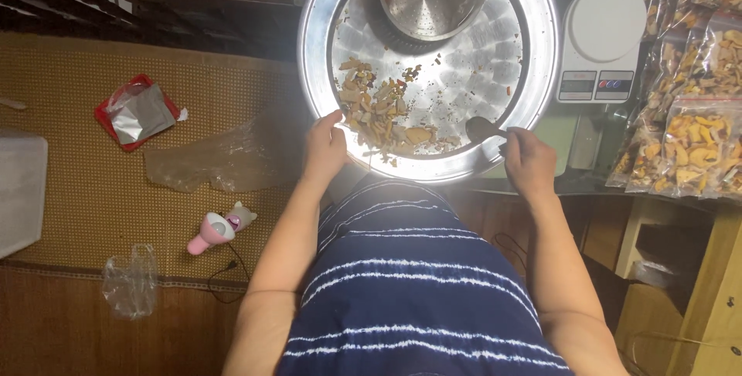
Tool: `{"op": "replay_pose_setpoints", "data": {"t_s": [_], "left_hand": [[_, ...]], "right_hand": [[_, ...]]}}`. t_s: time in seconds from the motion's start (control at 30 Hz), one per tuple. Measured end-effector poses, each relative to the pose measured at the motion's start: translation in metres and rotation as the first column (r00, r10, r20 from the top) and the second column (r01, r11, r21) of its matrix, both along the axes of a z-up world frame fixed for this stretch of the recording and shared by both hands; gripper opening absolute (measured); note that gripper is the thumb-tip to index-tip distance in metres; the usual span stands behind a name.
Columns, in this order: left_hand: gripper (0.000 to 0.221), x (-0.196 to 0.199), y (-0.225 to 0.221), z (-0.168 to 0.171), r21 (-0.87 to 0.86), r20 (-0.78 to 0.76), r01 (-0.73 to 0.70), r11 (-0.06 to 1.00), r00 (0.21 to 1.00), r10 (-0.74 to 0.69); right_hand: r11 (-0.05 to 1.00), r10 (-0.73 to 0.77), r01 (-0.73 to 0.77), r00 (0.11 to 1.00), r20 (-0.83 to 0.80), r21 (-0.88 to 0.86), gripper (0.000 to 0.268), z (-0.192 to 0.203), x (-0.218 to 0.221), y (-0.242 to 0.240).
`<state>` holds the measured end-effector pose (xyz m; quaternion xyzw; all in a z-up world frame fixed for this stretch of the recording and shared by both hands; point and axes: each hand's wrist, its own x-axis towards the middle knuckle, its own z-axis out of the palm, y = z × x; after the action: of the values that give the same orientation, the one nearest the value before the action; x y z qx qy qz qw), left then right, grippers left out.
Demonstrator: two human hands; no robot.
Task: The person scoops dried fruit pieces from a large tray using a spoon and places them into plastic bags, sealing each bag by hand and placing them into a stack.
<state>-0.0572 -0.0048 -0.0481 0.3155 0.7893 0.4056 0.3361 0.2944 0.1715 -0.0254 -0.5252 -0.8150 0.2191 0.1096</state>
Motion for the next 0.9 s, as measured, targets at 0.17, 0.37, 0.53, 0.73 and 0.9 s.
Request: {"op": "replay_pose_setpoints", "data": {"t_s": [0.17,0.37,0.53,0.73,0.9], "left_hand": [[0.046,0.004,0.006,0.061,-0.082,0.036,-0.013,0.997,0.999,0.016],[0.046,0.008,0.008,0.082,-0.134,0.061,-0.011,0.991,0.998,0.020],[0.046,0.010,0.005,0.071,-0.108,0.051,-0.021,0.994,0.998,0.026],[0.047,0.013,0.006,0.071,-0.079,0.116,-0.040,0.996,0.992,0.049],[0.046,0.018,0.009,0.074,-0.060,0.070,-0.015,0.998,0.997,0.019]], "right_hand": [[0.980,-0.098,0.083,0.992,-0.080,-0.180,0.027,-0.007,-0.004,-0.023],[0.933,-0.193,0.098,0.948,-0.253,-0.346,0.025,-0.038,-0.046,-0.045],[0.896,-0.245,0.077,0.907,-0.343,-0.437,0.023,-0.080,-0.083,-0.050],[0.675,-0.479,0.075,0.801,-0.359,-0.734,0.021,-0.065,-0.096,-0.033],[0.583,-0.620,0.002,0.648,-0.443,-0.812,0.025,-0.031,-0.096,-0.019]]}}
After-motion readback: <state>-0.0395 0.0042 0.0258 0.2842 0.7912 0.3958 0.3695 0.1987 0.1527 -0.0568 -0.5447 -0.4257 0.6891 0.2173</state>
